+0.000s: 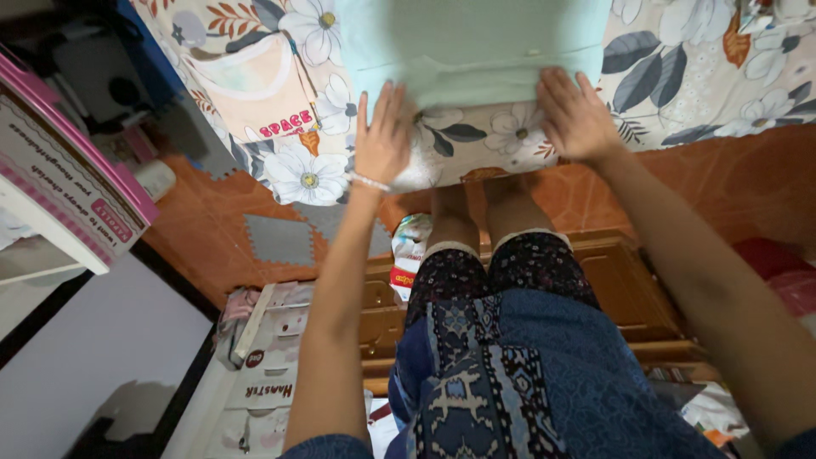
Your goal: The person folds clothes by hand on a surface, flattening them out and then placing the folded items into a drawer.
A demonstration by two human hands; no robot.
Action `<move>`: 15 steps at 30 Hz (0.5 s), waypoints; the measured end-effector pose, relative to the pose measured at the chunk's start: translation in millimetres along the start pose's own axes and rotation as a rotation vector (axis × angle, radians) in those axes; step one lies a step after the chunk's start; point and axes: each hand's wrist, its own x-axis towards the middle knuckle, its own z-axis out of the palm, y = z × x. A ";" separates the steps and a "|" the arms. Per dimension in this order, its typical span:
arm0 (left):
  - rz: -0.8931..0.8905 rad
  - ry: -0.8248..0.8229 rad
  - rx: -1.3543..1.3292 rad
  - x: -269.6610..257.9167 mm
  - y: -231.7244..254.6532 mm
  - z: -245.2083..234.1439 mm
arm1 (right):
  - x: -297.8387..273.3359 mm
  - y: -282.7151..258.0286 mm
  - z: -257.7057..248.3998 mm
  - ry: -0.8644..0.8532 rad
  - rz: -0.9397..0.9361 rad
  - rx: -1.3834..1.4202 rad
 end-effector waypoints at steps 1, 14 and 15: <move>-0.034 -0.012 -0.033 2.1 6.9 -0.6 | 2.3 -0.6 1.6 0.003 -0.001 -0.003; -0.233 0.087 -0.139 45.9 -23.0 -4.7 | 42.5 44.3 -48.8 0.377 0.047 -0.005; -0.267 0.199 -0.180 63.8 -36.9 -8.6 | 58.0 47.8 -51.5 0.454 0.017 0.059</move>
